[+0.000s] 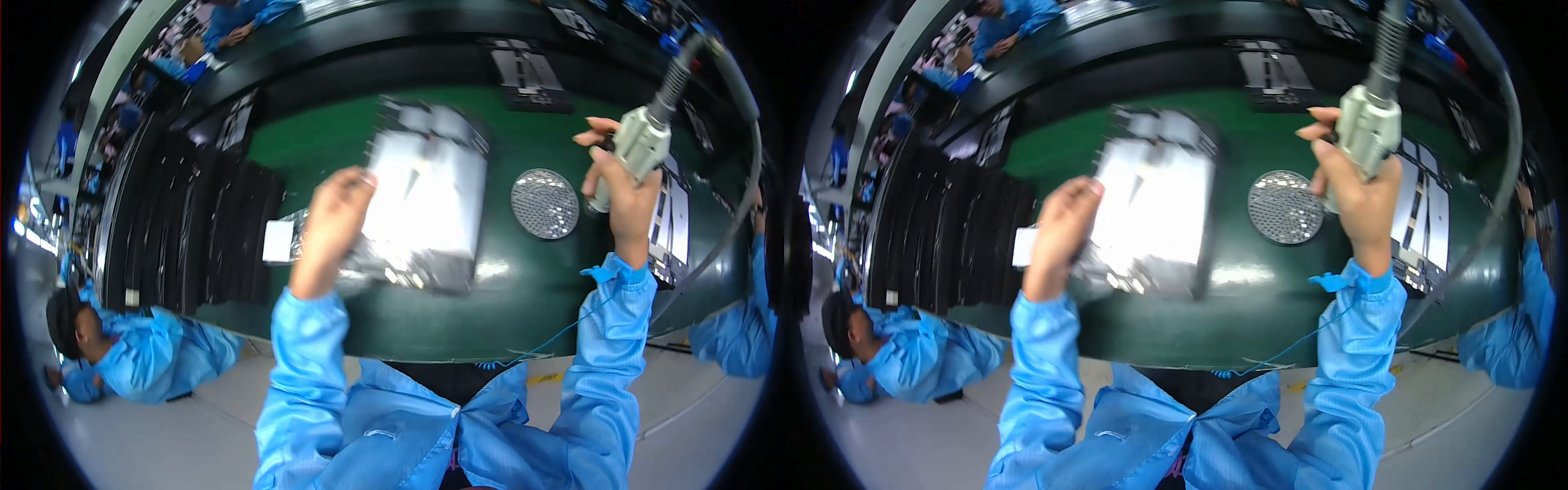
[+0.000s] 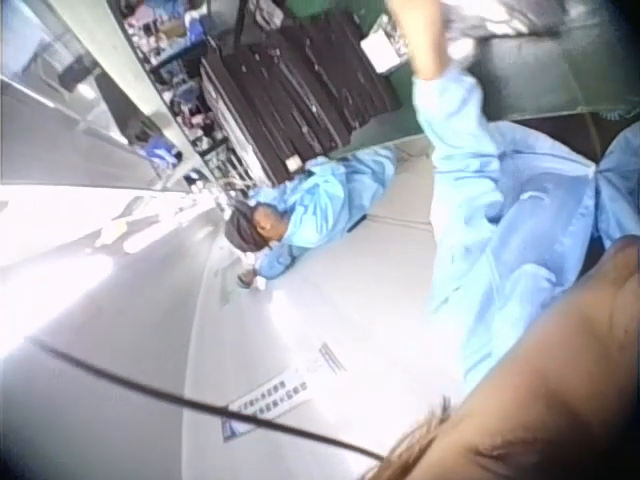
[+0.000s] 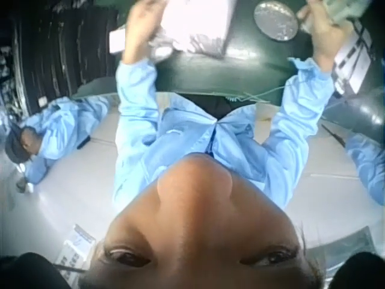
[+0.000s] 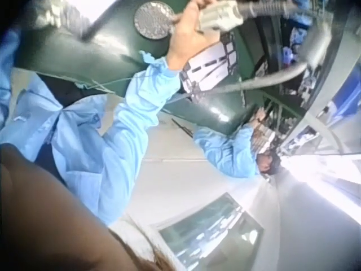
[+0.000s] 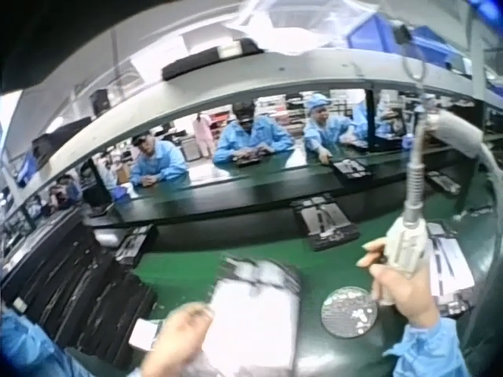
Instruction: The person assembles internal components of tablet devices by securing internal ribbon cables and other parts into a tablet chassis with screws, using an electric screwdriver.
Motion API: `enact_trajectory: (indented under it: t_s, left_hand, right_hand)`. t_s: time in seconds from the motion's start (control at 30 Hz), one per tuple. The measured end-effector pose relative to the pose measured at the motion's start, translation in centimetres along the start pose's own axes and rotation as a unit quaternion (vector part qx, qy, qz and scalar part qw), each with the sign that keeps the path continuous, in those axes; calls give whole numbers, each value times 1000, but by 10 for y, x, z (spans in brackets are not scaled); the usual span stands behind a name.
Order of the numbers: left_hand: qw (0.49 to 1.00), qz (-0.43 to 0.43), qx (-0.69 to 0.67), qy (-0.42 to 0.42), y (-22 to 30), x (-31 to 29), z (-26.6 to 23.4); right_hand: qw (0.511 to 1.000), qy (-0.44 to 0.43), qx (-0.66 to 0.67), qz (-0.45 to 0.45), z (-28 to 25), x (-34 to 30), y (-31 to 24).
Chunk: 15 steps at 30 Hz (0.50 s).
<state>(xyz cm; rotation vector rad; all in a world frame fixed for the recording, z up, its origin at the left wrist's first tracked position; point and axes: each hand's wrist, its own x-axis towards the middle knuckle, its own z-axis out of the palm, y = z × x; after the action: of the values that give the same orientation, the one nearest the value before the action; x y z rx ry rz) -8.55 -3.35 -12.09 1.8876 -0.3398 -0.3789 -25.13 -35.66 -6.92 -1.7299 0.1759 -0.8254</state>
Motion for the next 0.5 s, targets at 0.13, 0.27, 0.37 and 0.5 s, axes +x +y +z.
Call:
enact_trajectory:
  t_s: [0.13,0.27,0.37,0.5]
  left_hand:
    - [992,54,-115,18,13,118,-43]
    - [994,19,3,104,-49,241,-93]
    - [995,-31,80,58,-97,295,-122]
    - [975,-35,190,108,-118,326,-140]
  right_hand:
    - [999,10,24,21,-4,-1,-4]
    - [996,17,47,68,-1,-3,-15]
    - [999,25,-16,16,-2,-5,-9]
    - [993,93,-47,-46,11,-1,-3]
